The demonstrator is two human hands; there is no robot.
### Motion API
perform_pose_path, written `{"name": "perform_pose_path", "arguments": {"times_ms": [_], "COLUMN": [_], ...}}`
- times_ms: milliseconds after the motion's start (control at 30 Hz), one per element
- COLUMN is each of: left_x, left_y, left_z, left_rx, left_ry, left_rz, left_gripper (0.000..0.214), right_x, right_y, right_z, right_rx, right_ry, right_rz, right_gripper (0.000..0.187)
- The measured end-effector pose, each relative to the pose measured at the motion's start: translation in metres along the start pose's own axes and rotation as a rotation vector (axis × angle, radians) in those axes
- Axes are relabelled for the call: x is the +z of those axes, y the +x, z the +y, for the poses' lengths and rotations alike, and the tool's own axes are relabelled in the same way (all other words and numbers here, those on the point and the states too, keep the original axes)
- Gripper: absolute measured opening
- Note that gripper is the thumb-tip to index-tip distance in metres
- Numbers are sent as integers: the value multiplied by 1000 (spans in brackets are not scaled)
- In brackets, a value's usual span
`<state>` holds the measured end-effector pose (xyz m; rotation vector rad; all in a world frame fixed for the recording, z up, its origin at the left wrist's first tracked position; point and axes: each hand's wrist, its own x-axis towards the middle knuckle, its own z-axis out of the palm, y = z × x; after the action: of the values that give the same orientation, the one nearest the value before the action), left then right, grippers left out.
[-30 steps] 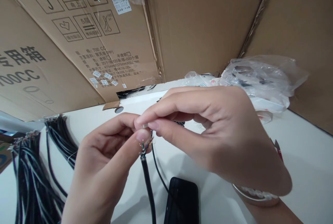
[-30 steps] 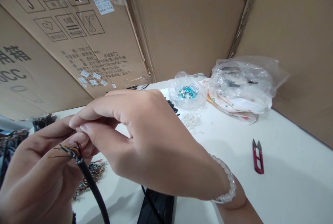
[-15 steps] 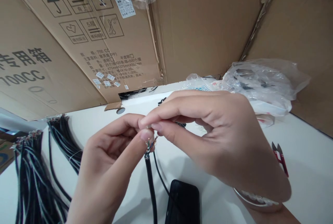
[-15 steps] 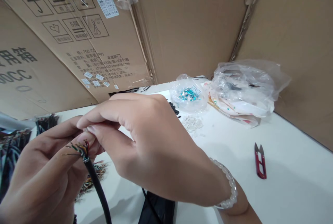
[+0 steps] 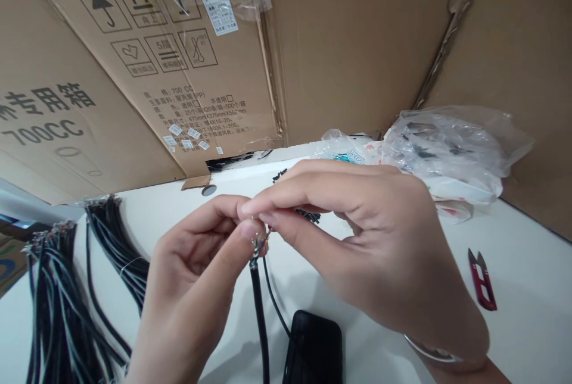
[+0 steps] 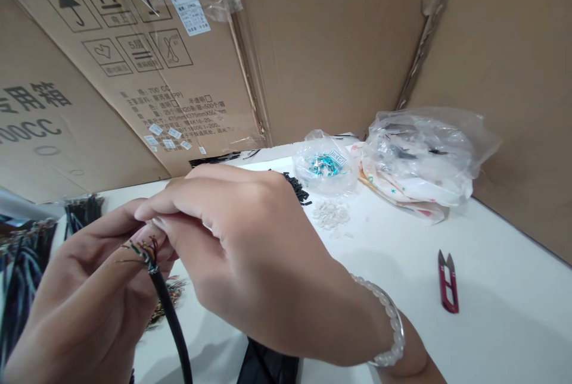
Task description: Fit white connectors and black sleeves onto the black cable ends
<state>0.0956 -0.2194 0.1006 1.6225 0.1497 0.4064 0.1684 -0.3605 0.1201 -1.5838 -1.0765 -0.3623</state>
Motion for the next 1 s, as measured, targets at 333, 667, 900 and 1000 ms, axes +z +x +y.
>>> {"name": "perform_pose_path", "arguments": {"times_ms": [333,667,900,1000], "left_x": [-4,-7,-7,-5], "left_y": [-5,-5,-5,-8], "left_z": [4,6,9,12], "left_rx": [17,49,3,2], "left_ry": [-20,12,-3,-30], "left_rz": [46,-2,-3,39], "left_gripper": [14,15,14,16], "right_x": [2,-1,1,1], "right_y": [-2,-5,-3,-3], "right_z": [-12,-4,-7,-7], "right_rx": [-97,141,110,77], "right_ry": [-58,167,240,255], "right_rz": [80,92,28,14], "right_gripper": [15,14,18,17]}}
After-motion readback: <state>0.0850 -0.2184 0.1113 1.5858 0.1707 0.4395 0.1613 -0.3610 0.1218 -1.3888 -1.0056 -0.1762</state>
